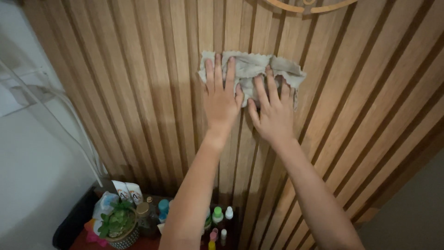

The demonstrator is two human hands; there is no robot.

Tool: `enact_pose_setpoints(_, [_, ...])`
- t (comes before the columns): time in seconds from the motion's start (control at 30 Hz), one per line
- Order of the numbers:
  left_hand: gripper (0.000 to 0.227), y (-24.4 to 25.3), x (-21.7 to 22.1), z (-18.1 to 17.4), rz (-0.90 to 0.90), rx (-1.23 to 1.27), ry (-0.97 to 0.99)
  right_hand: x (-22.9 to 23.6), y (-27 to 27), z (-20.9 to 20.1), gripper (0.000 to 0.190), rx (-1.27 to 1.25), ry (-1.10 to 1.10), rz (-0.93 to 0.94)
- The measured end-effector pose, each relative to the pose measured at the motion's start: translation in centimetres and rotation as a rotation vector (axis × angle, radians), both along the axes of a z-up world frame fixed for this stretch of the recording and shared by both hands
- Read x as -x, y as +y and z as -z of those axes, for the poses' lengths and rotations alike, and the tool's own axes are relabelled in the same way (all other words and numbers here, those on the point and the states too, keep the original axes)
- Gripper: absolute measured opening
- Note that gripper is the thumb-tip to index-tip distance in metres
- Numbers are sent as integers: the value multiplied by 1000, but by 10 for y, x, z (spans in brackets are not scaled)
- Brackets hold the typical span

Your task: Wiping down a wall, a wooden slat panel, and a TV stand using a cloth.

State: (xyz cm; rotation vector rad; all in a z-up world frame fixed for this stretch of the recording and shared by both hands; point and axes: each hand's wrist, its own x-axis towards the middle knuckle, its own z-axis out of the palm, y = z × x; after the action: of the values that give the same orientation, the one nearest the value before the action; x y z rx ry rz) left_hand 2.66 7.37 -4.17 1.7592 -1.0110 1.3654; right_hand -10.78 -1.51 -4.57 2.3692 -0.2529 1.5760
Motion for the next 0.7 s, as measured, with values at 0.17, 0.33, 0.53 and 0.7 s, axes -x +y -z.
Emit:
enact_pose_setpoints(0.17, [71,3,6,17,6,-35,85,7,9,12,60,-36,15,-37])
enact_pose_setpoints(0.33, [71,9,4,41,10,-32,41,14,8,30,56,22,-14,-31])
enact_pose_setpoints(0.53, [78,20,21,58,49,-98,78,35,-9,48,28,101,66,-167])
enact_pose_setpoints(0.7, [88,1,54,8,222,-63,123,68,-31,12,17,255,30,-256])
